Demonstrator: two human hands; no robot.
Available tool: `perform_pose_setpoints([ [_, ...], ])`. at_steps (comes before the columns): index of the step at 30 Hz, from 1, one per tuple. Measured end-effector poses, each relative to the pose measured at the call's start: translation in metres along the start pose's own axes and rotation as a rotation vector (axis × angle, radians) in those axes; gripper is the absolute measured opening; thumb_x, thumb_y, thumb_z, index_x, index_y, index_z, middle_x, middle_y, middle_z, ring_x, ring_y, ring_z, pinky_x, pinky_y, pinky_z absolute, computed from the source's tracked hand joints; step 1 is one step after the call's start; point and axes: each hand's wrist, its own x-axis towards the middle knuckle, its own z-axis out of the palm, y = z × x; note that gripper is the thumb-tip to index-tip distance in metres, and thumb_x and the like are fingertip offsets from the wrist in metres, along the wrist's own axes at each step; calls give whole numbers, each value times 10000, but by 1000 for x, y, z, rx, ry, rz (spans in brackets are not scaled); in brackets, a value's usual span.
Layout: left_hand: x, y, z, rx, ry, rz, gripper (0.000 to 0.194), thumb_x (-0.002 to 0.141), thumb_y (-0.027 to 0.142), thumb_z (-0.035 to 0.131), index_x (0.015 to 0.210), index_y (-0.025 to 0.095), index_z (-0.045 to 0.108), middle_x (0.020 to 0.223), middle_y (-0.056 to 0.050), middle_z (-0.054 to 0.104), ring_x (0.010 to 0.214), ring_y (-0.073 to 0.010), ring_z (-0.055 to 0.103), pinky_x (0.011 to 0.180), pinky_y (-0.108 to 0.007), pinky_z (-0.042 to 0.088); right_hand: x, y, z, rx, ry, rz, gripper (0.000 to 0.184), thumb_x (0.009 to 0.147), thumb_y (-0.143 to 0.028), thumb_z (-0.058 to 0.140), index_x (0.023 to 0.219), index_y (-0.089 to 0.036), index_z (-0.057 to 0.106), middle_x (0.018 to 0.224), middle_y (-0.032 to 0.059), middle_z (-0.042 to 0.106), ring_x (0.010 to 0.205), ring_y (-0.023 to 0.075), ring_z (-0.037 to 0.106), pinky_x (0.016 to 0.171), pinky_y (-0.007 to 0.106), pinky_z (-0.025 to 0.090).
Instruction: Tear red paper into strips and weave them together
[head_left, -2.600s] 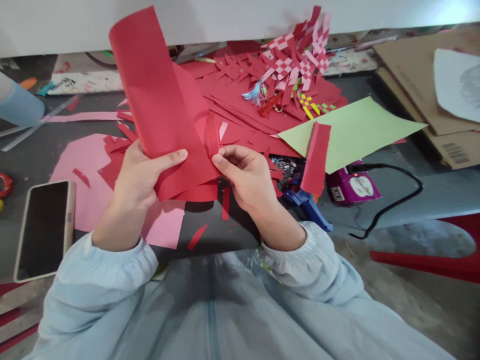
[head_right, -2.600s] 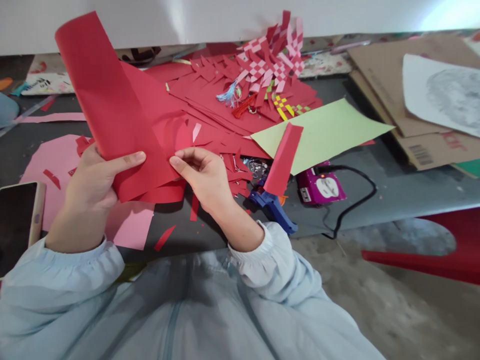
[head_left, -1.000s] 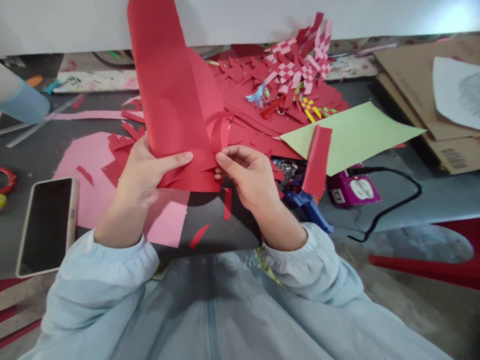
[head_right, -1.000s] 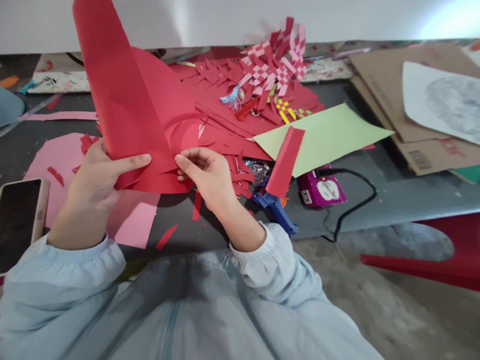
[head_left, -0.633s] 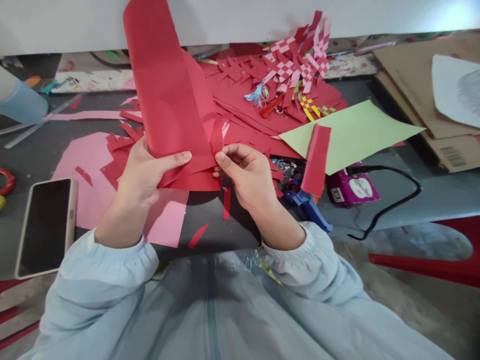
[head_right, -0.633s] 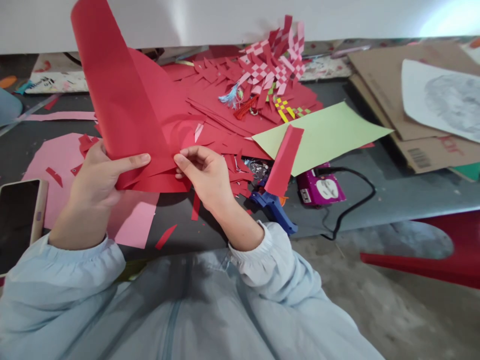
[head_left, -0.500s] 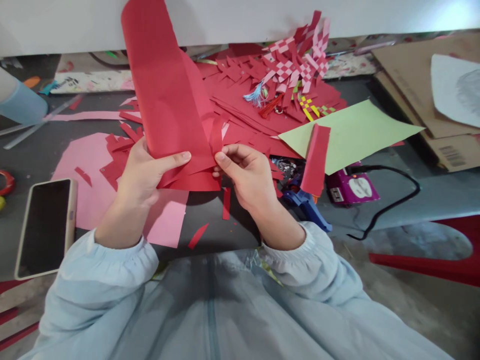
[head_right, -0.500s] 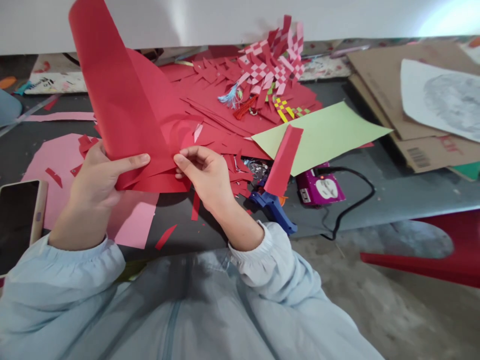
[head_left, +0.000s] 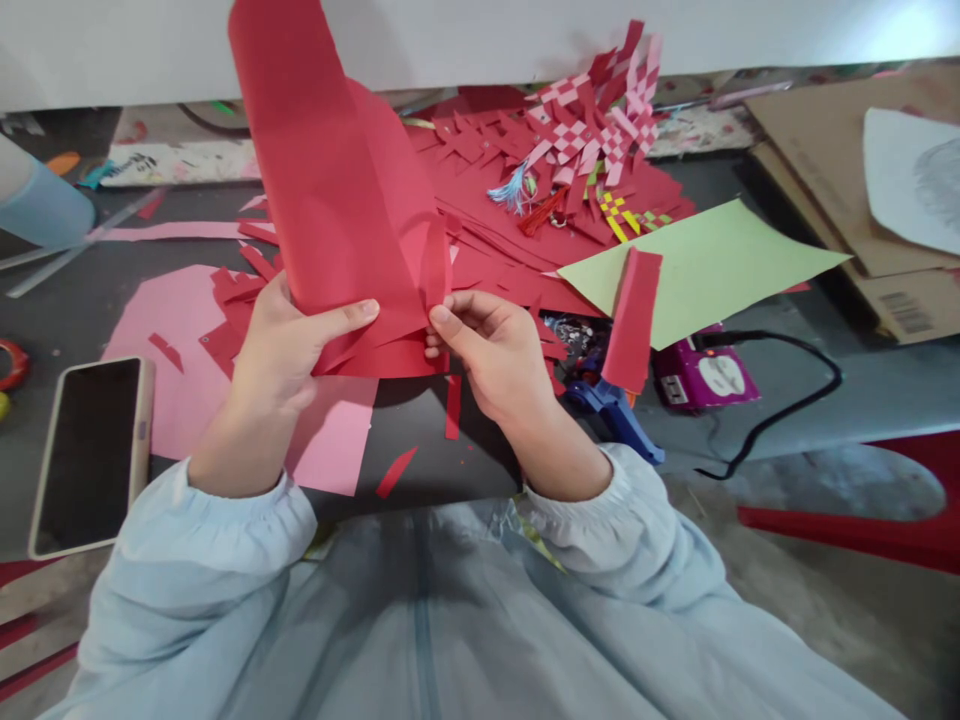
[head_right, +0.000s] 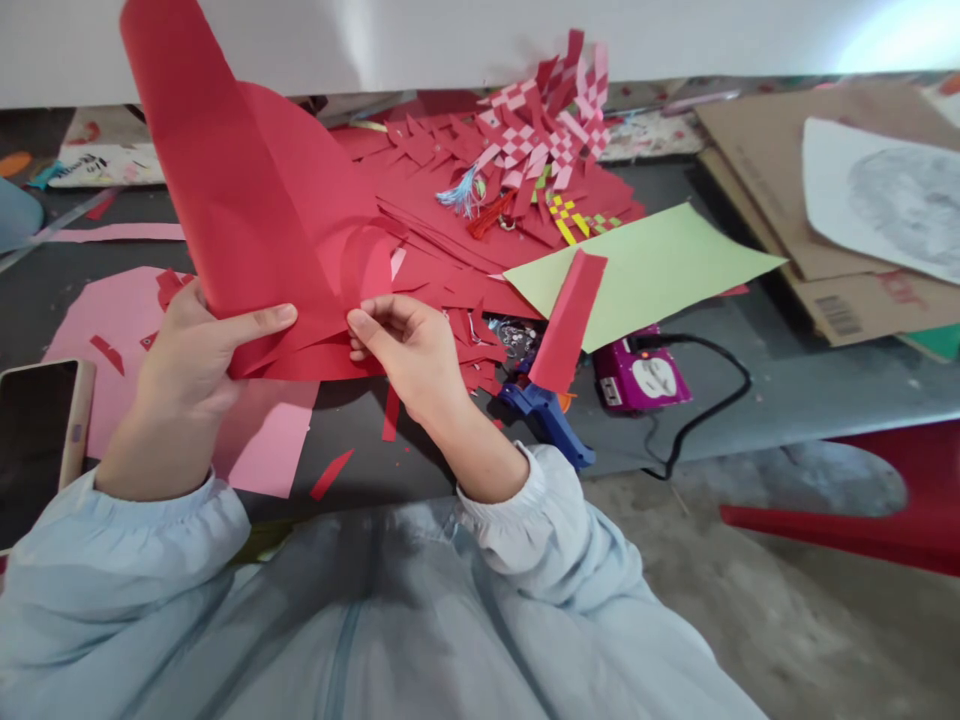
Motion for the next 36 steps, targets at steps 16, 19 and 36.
perform_pose_setpoints([
  [16,1,-2,-2,-18,15,33,414,562,276,927,918,217,724,1083,-41,762,1081,-333,682,1008,-558,555,0,-2,-1,23,-22,102,372,577,-471,888,703,-194,673,623,-48,680,531,65,615,566,206,581],
  [19,2,-3,-2,-15,5,33,424,557,298,933,918,226,722,1084,-32,763,1095,-338,681,1008,-561,553,0,-1,0,23,-20,81,375,589,-478,881,707,-192,670,620,-48,674,530,62,608,561,203,577],
  [36,4,-2,-1,-41,60,56,401,542,251,912,895,214,726,1029,-41,764,1030,-317,695,990,-536,563,3,2,-3,35,49,-12,379,574,-481,884,736,-229,651,664,-63,638,625,86,623,611,229,568],
])
